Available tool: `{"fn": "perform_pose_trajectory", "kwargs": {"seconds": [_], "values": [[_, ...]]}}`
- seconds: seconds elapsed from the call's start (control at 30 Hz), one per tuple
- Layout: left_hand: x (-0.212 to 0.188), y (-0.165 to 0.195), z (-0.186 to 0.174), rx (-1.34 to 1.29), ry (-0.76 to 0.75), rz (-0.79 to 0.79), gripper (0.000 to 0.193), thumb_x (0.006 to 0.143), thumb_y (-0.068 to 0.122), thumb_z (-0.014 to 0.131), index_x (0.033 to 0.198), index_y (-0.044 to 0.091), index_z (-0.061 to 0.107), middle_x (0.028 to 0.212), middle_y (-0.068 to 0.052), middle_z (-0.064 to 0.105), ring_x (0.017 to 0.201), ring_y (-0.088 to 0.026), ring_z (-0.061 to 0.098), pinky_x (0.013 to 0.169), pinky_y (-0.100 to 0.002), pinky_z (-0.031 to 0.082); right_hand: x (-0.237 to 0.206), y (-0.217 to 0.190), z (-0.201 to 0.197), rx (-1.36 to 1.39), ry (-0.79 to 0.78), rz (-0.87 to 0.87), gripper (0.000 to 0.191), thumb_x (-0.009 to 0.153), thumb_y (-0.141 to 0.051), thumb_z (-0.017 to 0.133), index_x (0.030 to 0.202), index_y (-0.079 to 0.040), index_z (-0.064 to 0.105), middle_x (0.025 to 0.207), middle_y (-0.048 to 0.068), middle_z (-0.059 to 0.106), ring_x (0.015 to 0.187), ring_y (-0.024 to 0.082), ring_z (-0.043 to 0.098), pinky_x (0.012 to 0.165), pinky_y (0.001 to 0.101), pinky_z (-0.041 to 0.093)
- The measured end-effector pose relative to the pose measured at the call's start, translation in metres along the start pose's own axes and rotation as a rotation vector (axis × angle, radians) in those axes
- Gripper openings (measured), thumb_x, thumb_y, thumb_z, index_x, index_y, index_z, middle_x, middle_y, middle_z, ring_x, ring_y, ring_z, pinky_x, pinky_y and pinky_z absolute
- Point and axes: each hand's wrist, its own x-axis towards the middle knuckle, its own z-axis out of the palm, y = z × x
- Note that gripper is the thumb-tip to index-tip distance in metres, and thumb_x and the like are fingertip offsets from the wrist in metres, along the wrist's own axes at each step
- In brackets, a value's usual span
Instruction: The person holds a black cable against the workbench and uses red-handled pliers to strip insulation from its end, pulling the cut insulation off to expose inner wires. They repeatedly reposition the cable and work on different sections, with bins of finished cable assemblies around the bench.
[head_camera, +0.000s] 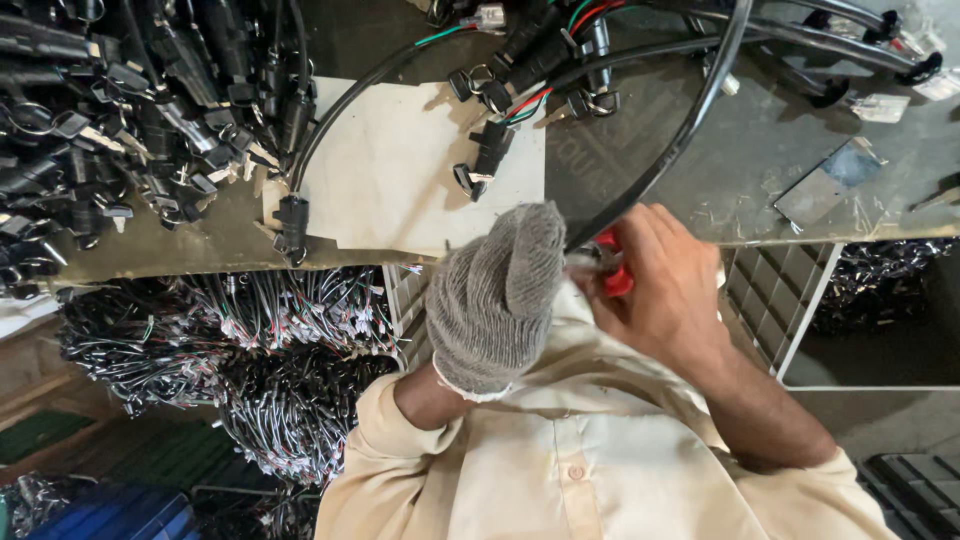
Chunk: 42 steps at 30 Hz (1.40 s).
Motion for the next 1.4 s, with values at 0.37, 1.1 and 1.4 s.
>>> {"fn": "perform_pose_trajectory", "kwargs": {"seconds": [0.37, 1.1, 1.4], "values": [[0.014, -0.005, -0.045, -1.324, -0.595, -0.376, 0.07, 0.103, 0.01, 0.074, 0.164, 0.009, 0.04, 0.13, -0.009, 0.067, 0.102, -0.016, 0.069, 0.096, -0.031, 0.059, 0.028, 0.026, 0.011, 0.139, 0.041, -0.27, 0.037, 0.074, -0.02, 0.089, 0.082, -0.006, 0.055, 0.084, 0.007, 0.06, 0.08, 0.028, 0.062, 0.074, 0.041, 0.042], [0.02, -0.124, -0.08, 0.353, 0.211, -0.452, 0.057, 0.112, 0.036, 0.059, 0.153, 0.006, 0.034, 0.123, -0.012, 0.066, 0.083, -0.018, 0.068, 0.074, -0.029, 0.058, 0.073, 0.038, -0.033, -0.523, 0.191, -0.348, 0.046, 0.097, -0.034, 0.08, 0.126, -0.002, 0.065, 0.127, 0.012, 0.055, 0.121, 0.032, 0.05, 0.102, 0.0494, 0.036], [0.02, -0.077, -0.002, -0.423, -0.2, -0.202, 0.054, 0.092, 0.029, 0.077, 0.133, 0.005, 0.052, 0.116, -0.014, 0.067, 0.082, -0.025, 0.067, 0.077, -0.039, 0.057, 0.079, 0.017, -0.054, -0.033, 0.193, -0.368, 0.016, 0.1, 0.0, 0.078, 0.116, -0.004, 0.075, 0.121, 0.005, 0.063, 0.1, 0.026, 0.064, 0.083, 0.0372, 0.052]]}}
